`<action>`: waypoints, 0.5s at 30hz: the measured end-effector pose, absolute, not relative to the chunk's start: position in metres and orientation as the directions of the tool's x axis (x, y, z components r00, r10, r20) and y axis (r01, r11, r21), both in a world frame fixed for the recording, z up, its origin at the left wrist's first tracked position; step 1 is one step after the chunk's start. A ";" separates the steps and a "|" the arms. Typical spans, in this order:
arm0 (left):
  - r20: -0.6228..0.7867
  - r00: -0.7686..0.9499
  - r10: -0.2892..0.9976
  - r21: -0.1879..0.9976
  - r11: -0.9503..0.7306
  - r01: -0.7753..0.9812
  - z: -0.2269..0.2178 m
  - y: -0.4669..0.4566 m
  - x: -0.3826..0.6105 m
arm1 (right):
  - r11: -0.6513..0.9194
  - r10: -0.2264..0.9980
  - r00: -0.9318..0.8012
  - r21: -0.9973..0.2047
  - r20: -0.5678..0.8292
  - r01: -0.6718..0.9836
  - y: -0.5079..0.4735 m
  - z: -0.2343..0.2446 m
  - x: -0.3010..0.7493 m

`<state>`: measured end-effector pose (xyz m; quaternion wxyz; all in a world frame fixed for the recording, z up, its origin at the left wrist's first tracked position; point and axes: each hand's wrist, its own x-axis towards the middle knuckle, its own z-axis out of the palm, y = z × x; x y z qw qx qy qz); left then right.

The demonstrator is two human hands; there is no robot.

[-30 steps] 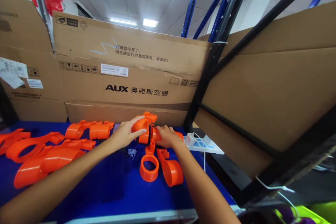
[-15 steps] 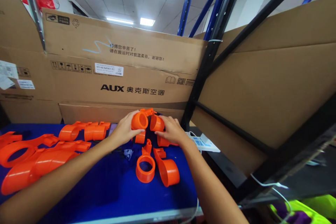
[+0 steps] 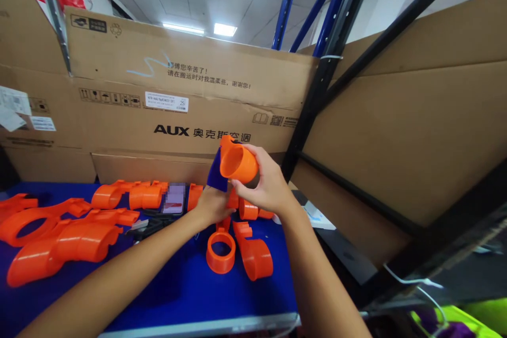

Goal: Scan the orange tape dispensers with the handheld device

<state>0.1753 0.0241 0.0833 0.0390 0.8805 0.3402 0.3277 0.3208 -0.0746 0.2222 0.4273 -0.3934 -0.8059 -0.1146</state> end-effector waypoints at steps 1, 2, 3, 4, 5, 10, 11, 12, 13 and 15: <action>0.564 0.536 0.628 0.311 -0.763 0.567 0.080 0.027 0.180 | 0.678 0.537 -0.338 -0.157 0.773 0.718 -0.074 0.222 0.314; 0.573 0.518 0.635 0.329 -0.757 0.565 0.077 0.029 0.185 | 0.689 0.536 -0.345 -0.162 0.770 0.706 -0.072 0.222 0.308; 0.570 0.505 0.649 0.345 -0.746 0.569 0.075 0.032 0.188 | 0.698 0.534 -0.350 -0.167 0.770 0.697 -0.071 0.221 0.304; 0.557 0.498 0.665 0.359 -0.733 0.578 0.073 0.034 0.191 | 0.704 0.530 -0.351 -0.171 0.772 0.689 -0.069 0.219 0.301; 0.537 0.498 0.681 0.370 -0.721 0.586 0.072 0.036 0.193 | 0.708 0.527 -0.349 -0.173 0.775 0.684 -0.068 0.218 0.298; 0.485 0.507 0.712 0.411 -0.698 0.586 0.071 0.041 0.199 | 0.716 0.536 -0.354 -0.191 0.767 0.671 -0.061 0.212 0.297; 0.486 0.510 0.710 0.414 -0.701 0.581 0.070 0.040 0.198 | 0.714 0.540 -0.352 -0.194 0.765 0.672 -0.061 0.211 0.298; 0.490 0.511 0.707 0.422 -0.705 0.570 0.069 0.040 0.198 | 0.710 0.544 -0.348 -0.199 0.763 0.675 -0.060 0.211 0.299; 0.499 0.506 0.703 0.443 -0.709 0.548 0.069 0.039 0.196 | 0.706 0.551 -0.344 -0.204 0.760 0.678 -0.060 0.210 0.299; 0.535 0.476 0.698 0.533 -0.716 0.451 0.069 0.036 0.190 | 0.701 0.566 -0.343 -0.219 0.749 0.678 -0.060 0.208 0.300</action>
